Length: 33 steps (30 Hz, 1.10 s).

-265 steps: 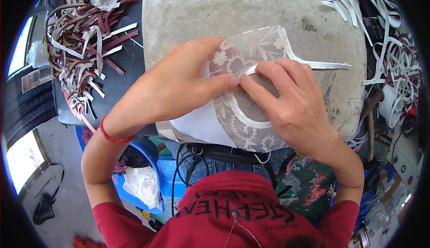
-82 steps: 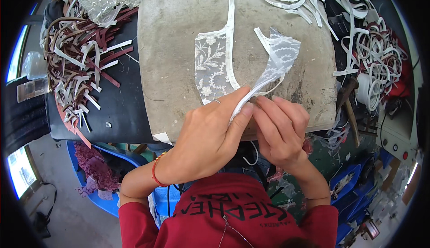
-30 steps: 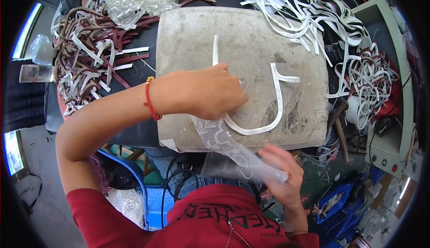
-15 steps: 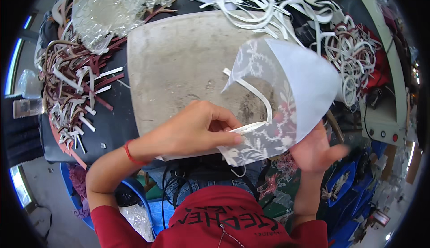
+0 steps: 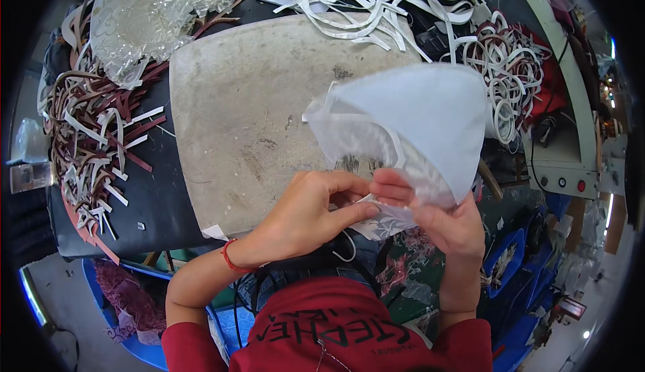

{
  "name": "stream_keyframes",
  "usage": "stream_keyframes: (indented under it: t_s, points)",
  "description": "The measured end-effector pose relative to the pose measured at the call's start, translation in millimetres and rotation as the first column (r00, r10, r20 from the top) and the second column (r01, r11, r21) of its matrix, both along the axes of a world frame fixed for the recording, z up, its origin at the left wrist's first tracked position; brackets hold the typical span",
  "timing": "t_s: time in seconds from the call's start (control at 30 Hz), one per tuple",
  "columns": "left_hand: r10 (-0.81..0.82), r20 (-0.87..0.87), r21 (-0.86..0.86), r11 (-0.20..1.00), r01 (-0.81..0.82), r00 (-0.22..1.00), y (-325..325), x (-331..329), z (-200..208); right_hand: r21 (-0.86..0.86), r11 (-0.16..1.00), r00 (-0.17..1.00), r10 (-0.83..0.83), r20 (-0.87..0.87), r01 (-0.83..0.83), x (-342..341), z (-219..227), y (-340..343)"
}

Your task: Manually assemble and align lace/fabric components for a shoe upper on a workspace.

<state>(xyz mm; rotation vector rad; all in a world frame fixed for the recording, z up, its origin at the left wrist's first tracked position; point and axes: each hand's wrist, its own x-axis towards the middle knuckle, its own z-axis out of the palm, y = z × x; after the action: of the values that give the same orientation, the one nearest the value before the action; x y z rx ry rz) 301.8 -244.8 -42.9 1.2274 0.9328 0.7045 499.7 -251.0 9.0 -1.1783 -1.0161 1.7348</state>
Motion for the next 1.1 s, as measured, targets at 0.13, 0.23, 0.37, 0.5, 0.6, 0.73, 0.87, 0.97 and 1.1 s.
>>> stream_keyframes:
  t_s: [0.13, 0.23, 0.37, 0.5, 0.6, 0.73, 0.87, 0.97, 1.1]
  points:
    - [0.004, 0.037, -0.128, 0.992, 0.001, 0.999, -6.1, 3.3, 1.7, 0.112, 0.988, 0.991, -0.116, 0.059, 0.109, 10.4, -19.5, 0.5]
    - [0.006, 0.066, -0.157, 0.988, 0.004, 0.998, -9.0, 4.6, 2.7, 0.14, 0.97, 0.972, -0.213, 0.103, 0.198, 8.4, -25.2, -1.9]
    - [0.001, 0.113, -0.121, 0.993, 0.013, 0.994, -12.8, 6.3, 3.0, 0.173, 0.951, 0.957, -0.275, 0.087, 0.257, 2.6, -28.4, -3.2]
    - [-0.057, 0.198, -0.301, 0.947, 0.116, 0.979, -10.7, 3.8, 8.5, 0.256, 0.935, 0.951, -0.284, 0.125, 0.246, -3.0, -27.9, -11.7]
    - [0.051, 0.191, -0.139, 0.99, -0.024, 0.98, -5.4, 12.0, 6.8, 0.3, 0.93, 0.956, -0.261, 0.133, 0.212, -8.3, -27.5, -16.0]
    - [0.018, 0.028, -0.001, 1.0, -0.018, 0.999, -13.0, 11.8, 10.3, 0.3, 0.915, 0.946, -0.309, 0.095, 0.268, -1.9, -27.7, -9.0]
    - [0.128, 0.184, 0.107, 0.983, -0.149, 0.975, -12.1, 23.2, 8.2, 0.306, 0.901, 0.942, -0.334, 0.04, 0.307, -4.6, -34.1, -13.4]
    - [0.181, 0.24, -0.238, 0.963, -0.123, 0.954, -12.0, 25.7, 12.3, 0.317, 0.895, 0.941, -0.337, 0.023, 0.313, -4.0, -33.6, -13.4]
    - [0.146, 0.151, -0.23, 0.967, -0.109, 0.978, -16.8, 26.6, 9.5, 0.266, 0.943, 0.973, -0.223, 0.067, 0.198, -0.3, -18.4, 2.1]
